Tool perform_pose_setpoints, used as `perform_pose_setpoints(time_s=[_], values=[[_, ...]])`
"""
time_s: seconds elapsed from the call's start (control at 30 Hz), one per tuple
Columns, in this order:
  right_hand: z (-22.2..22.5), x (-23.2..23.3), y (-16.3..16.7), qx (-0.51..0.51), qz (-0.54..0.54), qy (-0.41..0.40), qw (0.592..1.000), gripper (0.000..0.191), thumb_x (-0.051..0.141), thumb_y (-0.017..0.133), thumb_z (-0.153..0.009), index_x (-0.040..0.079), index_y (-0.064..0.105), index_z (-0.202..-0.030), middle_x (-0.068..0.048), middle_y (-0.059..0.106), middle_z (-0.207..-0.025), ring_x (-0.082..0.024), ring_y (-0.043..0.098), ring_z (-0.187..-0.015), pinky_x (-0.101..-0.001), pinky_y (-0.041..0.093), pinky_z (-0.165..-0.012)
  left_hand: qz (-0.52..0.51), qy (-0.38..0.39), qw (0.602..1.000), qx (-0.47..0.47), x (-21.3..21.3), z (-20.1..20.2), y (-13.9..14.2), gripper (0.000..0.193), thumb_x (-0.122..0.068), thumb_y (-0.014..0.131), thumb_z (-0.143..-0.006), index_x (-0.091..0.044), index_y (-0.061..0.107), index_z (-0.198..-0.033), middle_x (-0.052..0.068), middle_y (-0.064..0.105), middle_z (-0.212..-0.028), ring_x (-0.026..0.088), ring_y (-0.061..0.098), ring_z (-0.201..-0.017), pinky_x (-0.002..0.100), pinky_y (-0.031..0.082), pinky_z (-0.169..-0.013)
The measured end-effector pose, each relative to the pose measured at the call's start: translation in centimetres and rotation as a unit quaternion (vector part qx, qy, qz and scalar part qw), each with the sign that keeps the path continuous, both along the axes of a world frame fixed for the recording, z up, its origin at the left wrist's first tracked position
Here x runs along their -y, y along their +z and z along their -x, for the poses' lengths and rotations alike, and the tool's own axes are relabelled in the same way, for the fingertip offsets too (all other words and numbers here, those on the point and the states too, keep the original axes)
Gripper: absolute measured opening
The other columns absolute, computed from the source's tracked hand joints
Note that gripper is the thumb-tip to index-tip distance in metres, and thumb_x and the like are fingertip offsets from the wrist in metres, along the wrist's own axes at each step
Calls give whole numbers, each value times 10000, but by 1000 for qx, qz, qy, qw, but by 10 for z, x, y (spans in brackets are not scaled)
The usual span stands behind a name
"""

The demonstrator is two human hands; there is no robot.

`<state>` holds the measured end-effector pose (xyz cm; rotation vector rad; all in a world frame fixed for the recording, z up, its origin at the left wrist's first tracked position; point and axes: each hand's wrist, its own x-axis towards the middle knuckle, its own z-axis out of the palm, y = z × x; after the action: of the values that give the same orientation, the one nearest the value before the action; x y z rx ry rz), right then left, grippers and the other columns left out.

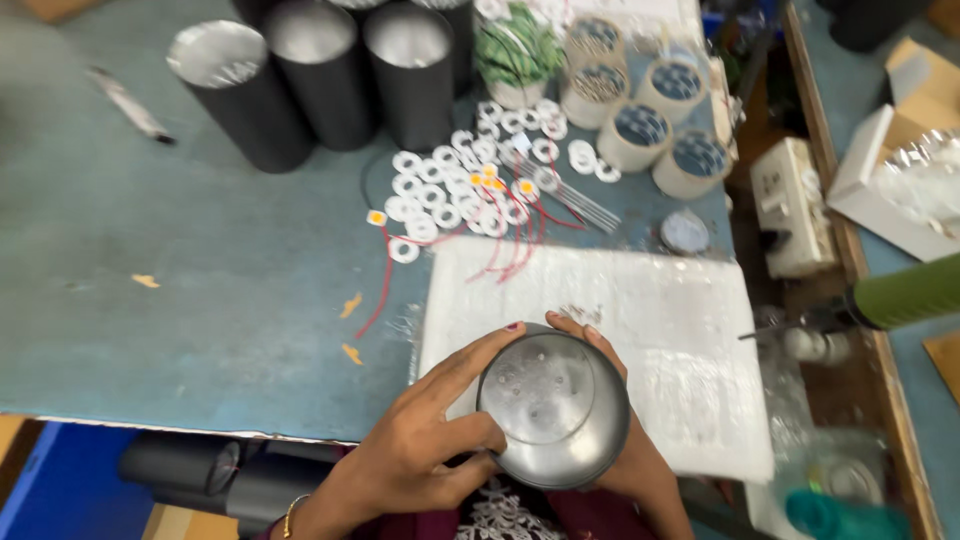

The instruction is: The person assembles cylindrical light fixtures by inserting LED modules with wires into metal housings, applying adhesive, and securing components with a screwdriver. The person repeats the process for multiple units, placing finished fixtures into a blue bin.

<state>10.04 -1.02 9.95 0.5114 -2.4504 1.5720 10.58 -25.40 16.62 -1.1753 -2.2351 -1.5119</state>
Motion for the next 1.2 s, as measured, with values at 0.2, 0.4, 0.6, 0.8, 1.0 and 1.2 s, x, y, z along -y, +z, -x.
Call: perform_pose_setpoints(time_s=[0.2, 0.4, 0.6, 0.8, 1.0, 1.2], values=[[-17, -21, -14, 66, 32, 20, 997, 1088, 153, 895, -725, 80, 202, -1559, -190, 447, -1533, -298, 496, -1404, -432, 416, -1140, -13, -22, 1000, 14, -32, 1, -20, 205, -1, 780, -698, -51, 616, -810, 304, 453, -1570, 461, 497, -1481, 480, 464, -1199], [-23, -32, -38, 95, 78, 33, 992, 1116, 140, 875, -748, 82, 138, -1585, -186, 412, -1562, -286, 483, -1426, -431, 414, -1155, -28, 106, 994, 13, -56, -1, -42, 231, -51, 826, -669, -68, 661, -830, 286, 513, -1484, 451, 564, -1355, 481, 503, -1103], [-32, 6, -69, 217, 161, -126, 954, 784, 132, 834, -755, -14, 464, -1430, -174, 645, -1354, -247, 668, -1201, -397, 569, -970, -48, 251, 967, 16, -92, -7, -58, 329, -267, 927, -676, -123, 685, -847, 237, 507, -1265, 418, 543, -1189, 448, 480, -992], [-8, -30, -86, 248, -7, -114, 962, 886, 161, 954, -567, 24, 545, -1341, -116, 695, -1243, -220, 679, -1139, -402, 573, -927, -125, 282, 943, 129, -52, 41, -91, 478, -167, 759, -849, -49, 581, -1276, 128, 648, -1223, 308, 646, -1194, 400, 491, -1056], [12, -79, -93, 260, 42, 85, 961, 981, 155, 985, -514, 23, 536, -1376, -153, 691, -1265, -261, 671, -1147, -425, 566, -938, 207, 538, 808, 124, 30, 106, -138, 475, -258, 808, -790, -48, 594, -1159, 189, 560, -1125, 376, 516, -1087, 482, 414, -863], [23, -108, -56, 169, 189, 143, 957, 834, 115, 805, -733, -3, 448, -1477, -172, 545, -1451, -268, 521, -1359, -403, 415, -1116, 184, 546, 810, 107, 45, 119, -159, 132, -150, 769, -855, -81, 709, -951, 103, 640, -992, 309, 621, -992, 437, 479, -835]])
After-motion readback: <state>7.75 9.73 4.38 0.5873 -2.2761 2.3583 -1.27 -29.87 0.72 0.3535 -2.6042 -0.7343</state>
